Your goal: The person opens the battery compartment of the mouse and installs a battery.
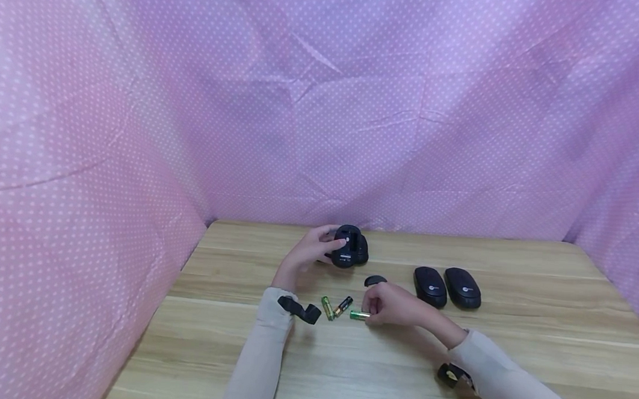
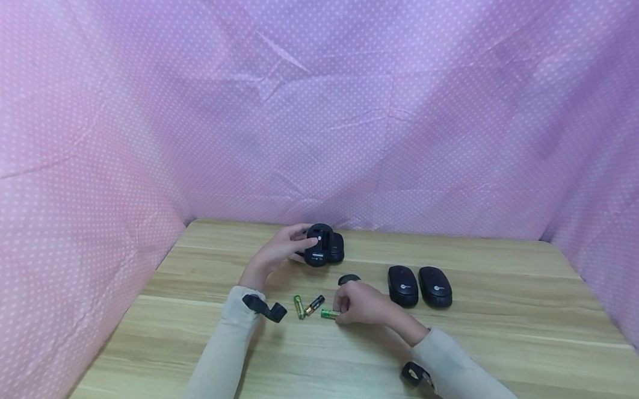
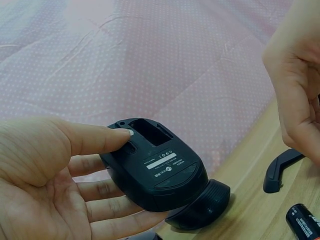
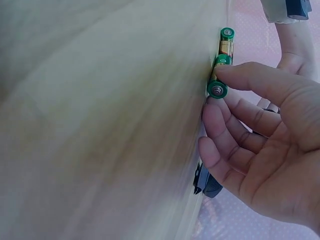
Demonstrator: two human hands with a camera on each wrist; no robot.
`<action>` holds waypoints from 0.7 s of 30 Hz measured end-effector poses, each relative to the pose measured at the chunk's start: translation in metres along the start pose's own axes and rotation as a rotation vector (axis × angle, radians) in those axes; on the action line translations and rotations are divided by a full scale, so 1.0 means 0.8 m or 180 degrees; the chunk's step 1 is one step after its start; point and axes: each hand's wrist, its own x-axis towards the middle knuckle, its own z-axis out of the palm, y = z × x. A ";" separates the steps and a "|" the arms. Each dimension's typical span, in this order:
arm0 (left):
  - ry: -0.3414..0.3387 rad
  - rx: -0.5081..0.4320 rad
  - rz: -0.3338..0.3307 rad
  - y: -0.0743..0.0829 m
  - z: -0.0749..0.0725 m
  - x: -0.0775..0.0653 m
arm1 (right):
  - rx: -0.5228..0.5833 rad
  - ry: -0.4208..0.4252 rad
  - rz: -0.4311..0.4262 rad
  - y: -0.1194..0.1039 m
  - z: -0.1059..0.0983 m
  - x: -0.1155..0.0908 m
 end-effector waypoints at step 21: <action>-0.0094 -0.0078 -0.0171 -0.001 0.000 0.009 | 0.0498 0.0349 0.0003 0.009 -0.059 0.005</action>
